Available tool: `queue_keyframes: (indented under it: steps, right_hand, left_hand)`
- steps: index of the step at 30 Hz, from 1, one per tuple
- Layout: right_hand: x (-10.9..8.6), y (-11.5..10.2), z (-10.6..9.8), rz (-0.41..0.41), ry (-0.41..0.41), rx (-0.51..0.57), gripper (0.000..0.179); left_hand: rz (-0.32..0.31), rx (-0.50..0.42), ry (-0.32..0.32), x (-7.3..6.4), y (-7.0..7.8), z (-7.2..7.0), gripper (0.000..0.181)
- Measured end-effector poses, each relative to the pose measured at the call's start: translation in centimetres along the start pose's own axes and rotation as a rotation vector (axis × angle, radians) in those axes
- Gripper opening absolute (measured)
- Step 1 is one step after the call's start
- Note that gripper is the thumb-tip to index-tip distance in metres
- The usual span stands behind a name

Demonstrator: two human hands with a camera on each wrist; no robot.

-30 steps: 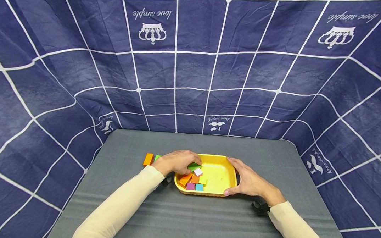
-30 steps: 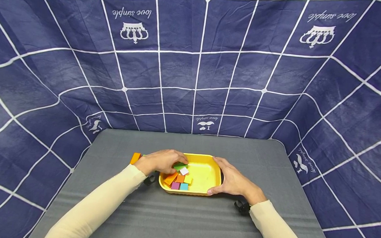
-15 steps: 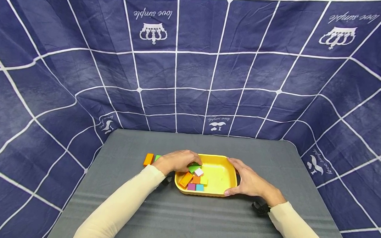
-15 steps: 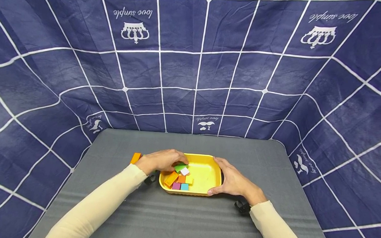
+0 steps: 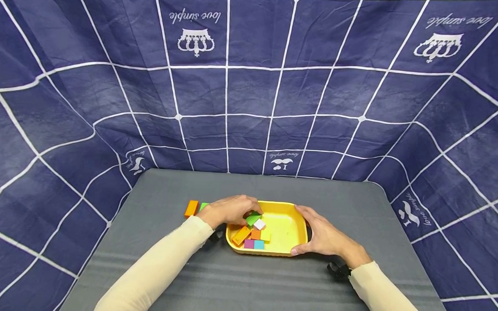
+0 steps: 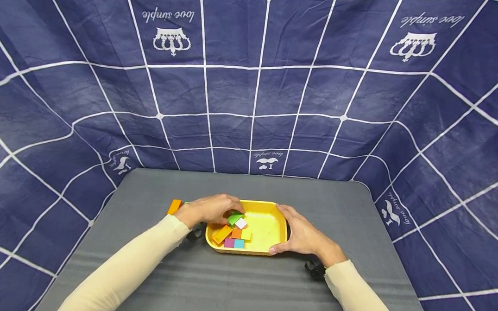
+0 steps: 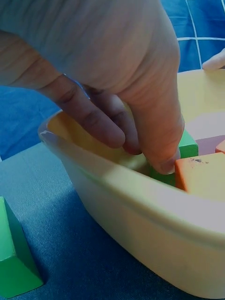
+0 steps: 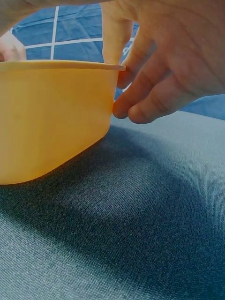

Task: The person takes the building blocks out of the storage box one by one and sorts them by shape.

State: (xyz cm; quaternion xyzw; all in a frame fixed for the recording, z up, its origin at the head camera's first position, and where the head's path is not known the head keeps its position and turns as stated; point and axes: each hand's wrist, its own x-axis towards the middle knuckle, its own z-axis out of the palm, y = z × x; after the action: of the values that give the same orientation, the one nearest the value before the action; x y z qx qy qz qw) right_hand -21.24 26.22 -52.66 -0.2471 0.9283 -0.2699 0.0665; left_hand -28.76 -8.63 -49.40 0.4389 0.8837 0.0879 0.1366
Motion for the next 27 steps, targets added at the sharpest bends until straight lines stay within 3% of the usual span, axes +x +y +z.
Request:
queue_keyframes:
  steps: [13,27]
  right_hand:
    - [-0.2,-0.1,-0.1,-0.006,0.001,-0.009,0.142]
    - [-0.2,-0.4,0.0,-0.006,-0.004,0.002,0.142]
  left_hand:
    - [0.017,0.002,0.087,-1.5,0.1,-0.9,0.053]
    - [-0.038,-0.052,0.195,-4.4,-0.3,-1.3,0.056]
